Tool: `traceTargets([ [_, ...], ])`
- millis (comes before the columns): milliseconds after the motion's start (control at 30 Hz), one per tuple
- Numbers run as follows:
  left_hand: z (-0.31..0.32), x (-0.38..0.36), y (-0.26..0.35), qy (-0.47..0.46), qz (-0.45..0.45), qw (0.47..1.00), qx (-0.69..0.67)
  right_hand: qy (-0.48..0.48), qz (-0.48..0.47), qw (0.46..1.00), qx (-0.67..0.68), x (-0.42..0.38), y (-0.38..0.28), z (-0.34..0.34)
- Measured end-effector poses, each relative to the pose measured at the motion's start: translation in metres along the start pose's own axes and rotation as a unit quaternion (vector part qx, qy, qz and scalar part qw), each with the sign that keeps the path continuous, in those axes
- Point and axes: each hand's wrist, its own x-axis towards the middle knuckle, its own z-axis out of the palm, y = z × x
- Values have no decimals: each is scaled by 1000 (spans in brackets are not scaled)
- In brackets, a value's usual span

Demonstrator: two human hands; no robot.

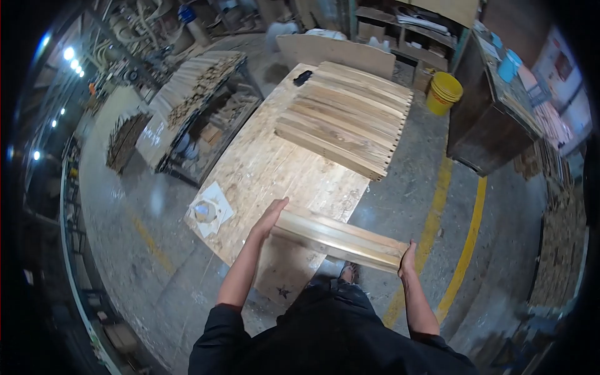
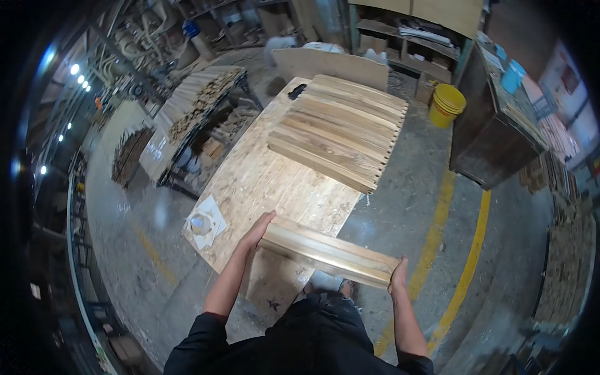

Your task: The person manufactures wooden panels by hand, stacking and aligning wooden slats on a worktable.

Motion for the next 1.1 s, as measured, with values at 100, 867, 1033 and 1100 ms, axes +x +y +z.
traceTargets([
  [100, -19, -66, -55, 37, 12, 999, -39, -63, 18, 997, -44, -22, 3, -5],
  [867, -251, -502, -402, 386, -153, 816, -402, -415, 30, 835, -360, -259, 272, 355],
  [1033, -315, -505, -453, 378, -167, 795, -443, -364, 1, 803, -473, -305, 322, 449],
  [1100, -355, -502, -461, 370, -176, 764, -498, -370, 1, 801, -471, -293, 343, 478],
])
